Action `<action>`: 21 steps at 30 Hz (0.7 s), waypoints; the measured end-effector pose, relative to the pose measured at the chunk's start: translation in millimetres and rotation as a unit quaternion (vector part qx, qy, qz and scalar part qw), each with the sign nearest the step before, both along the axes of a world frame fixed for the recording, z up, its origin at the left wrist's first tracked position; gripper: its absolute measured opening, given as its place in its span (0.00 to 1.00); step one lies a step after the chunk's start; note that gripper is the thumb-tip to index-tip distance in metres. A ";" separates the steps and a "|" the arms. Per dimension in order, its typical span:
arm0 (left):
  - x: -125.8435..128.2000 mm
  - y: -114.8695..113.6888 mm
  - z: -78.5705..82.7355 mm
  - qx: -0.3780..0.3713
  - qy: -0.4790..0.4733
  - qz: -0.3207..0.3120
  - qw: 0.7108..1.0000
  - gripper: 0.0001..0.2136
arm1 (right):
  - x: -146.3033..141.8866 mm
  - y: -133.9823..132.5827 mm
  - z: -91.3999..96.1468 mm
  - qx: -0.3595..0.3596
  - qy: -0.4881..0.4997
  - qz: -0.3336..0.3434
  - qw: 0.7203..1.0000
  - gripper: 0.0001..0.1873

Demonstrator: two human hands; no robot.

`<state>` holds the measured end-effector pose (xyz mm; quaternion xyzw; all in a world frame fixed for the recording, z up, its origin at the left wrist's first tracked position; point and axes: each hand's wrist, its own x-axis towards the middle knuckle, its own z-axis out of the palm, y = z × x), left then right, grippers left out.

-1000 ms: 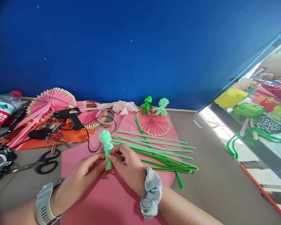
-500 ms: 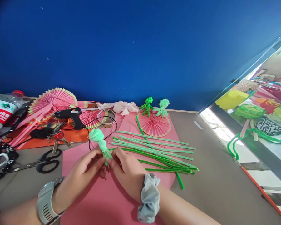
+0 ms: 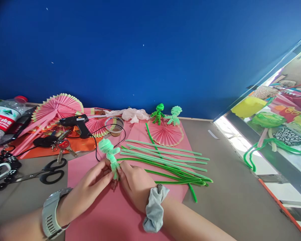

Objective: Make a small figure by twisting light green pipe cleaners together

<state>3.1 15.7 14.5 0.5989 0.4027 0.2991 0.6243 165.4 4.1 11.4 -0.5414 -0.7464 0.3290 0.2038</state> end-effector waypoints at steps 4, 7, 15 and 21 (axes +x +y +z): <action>-1.1 4.3 2.7 -0.050 -0.045 -0.010 0.998 0.05 | -3.2 -0.5 0.3 -0.034 0.191 -0.033 0.980 0.15; -2.1 6.4 3.0 -0.079 -0.084 -0.015 0.993 0.05 | -4.8 -0.6 3.4 -0.053 0.232 -0.031 0.971 0.17; -3.7 6.5 -0.9 -0.028 -0.085 0.020 0.996 0.06 | -0.4 1.8 6.6 -0.185 0.346 -0.008 0.920 0.19; -5.4 8.5 -0.1 -0.001 -0.036 0.027 0.999 0.04 | 6.1 7.0 2.3 -0.228 0.406 0.010 0.885 0.17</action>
